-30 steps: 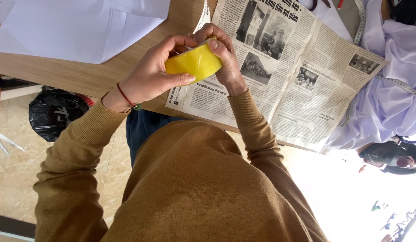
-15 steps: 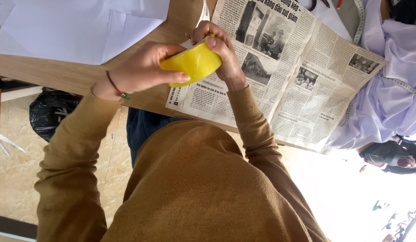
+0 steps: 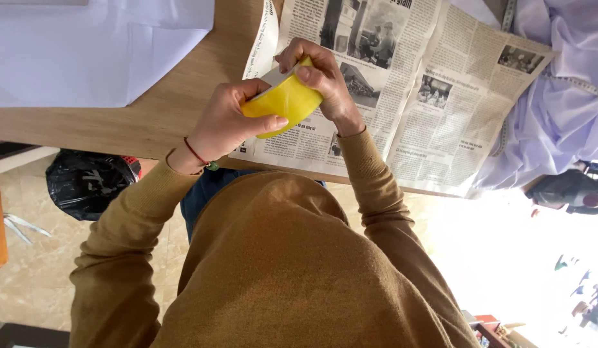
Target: Applying yellow tape to a newspaper pattern and cutting it with scissors to reinforce or create a template.
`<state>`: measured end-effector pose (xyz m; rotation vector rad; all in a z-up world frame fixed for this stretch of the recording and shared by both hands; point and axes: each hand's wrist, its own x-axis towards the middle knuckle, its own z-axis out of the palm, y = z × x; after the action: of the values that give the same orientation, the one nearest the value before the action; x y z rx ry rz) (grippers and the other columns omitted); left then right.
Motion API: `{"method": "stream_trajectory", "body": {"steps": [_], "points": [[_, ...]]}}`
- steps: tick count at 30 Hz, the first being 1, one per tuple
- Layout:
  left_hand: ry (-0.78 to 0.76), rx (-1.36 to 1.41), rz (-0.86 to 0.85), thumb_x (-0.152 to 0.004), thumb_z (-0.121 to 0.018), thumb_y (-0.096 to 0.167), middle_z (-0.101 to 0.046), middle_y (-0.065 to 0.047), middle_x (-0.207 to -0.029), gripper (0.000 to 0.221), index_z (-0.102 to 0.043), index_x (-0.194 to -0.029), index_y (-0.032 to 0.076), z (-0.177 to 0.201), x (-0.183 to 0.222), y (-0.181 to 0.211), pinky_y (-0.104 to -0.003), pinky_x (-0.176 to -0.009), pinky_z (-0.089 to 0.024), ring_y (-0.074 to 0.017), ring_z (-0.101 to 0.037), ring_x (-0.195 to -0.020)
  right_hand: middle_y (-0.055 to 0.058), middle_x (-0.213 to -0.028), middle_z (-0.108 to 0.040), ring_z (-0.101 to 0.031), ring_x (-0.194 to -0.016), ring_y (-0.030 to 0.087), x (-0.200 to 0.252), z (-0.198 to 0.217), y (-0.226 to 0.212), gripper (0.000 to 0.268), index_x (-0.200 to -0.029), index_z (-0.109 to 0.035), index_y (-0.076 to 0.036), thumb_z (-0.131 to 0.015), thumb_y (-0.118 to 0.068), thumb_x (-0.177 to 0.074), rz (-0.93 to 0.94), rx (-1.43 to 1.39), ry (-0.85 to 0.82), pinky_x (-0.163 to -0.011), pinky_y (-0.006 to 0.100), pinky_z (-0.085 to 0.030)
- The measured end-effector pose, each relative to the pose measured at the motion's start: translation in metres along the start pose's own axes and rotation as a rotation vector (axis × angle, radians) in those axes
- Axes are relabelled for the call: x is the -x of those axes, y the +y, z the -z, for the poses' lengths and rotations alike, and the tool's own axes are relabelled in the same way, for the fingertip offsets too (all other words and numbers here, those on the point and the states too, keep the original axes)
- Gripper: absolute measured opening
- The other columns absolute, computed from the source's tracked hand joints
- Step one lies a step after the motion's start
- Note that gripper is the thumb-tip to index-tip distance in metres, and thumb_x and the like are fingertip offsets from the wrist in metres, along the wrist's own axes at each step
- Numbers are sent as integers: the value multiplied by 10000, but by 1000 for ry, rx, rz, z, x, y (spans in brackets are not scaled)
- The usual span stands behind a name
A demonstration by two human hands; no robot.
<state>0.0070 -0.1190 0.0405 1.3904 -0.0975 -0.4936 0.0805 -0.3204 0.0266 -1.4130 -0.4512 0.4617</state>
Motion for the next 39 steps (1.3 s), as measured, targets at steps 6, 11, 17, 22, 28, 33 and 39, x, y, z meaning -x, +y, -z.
{"method": "stream_trajectory", "body": {"steps": [6,11,17,22,28,33,39], "points": [[21,-56,-84,-918,-715,427,-707,-24,-864,399,-691,-1089,67,1,-3,-5,-191,-567,-536,-102,-684,-732,-12,-1110,-580,-569,-949,108,4,5,19,384,-1122,-565,-167,-604,-532,-1009,26,-103,76,-787,242,-544],[70,57,-143,-927,-741,273,-669,-60,-1008,419,-610,-1242,30,0,6,-16,-244,-684,-618,-154,-661,-874,55,-1213,-617,-577,-1167,212,22,-6,-8,191,-1240,-626,-84,-578,-127,-1060,325,734,359,-1018,369,-503],[360,-337,-247,-953,-719,308,-650,-51,-966,428,-591,-1249,27,-11,7,3,-294,-686,-482,-168,-590,-809,127,-1113,-686,-662,-1052,276,49,-25,-23,232,-1211,-702,-8,-750,-38,-987,458,1090,237,-923,400,-559],[462,-553,-316,-931,-817,118,-719,-176,-956,410,-626,-1262,-30,-19,3,-11,-414,-810,-499,-327,-694,-861,64,-838,-659,-733,-807,261,37,-24,-15,29,-945,-776,-47,-764,-27,-928,642,1304,304,-798,366,-591],[490,-707,-345,-926,-839,153,-722,-152,-968,433,-621,-1264,-6,-20,-3,-18,-423,-831,-512,-308,-700,-879,18,-729,-596,-719,-677,191,30,-13,-6,128,-815,-670,-95,-723,-24,-908,687,1703,183,-734,312,-601],[497,-607,-308,-987,-659,420,-655,-56,-915,462,-570,-1246,49,-18,1,-22,-423,-778,-465,-262,-629,-823,96,-1066,-720,-725,-927,225,18,0,-46,76,-1108,-656,-37,-596,-68,-1073,304,1140,238,-765,320,-599],[481,-148,-291,-928,-744,171,-589,-63,-933,304,-546,-1118,39,-21,-3,-13,-230,-596,-468,-148,-567,-778,210,-1588,-427,-620,-1389,422,29,-4,-30,513,-1575,-299,-99,-535,-302,-1168,49,636,31,-1053,455,-699]]}}
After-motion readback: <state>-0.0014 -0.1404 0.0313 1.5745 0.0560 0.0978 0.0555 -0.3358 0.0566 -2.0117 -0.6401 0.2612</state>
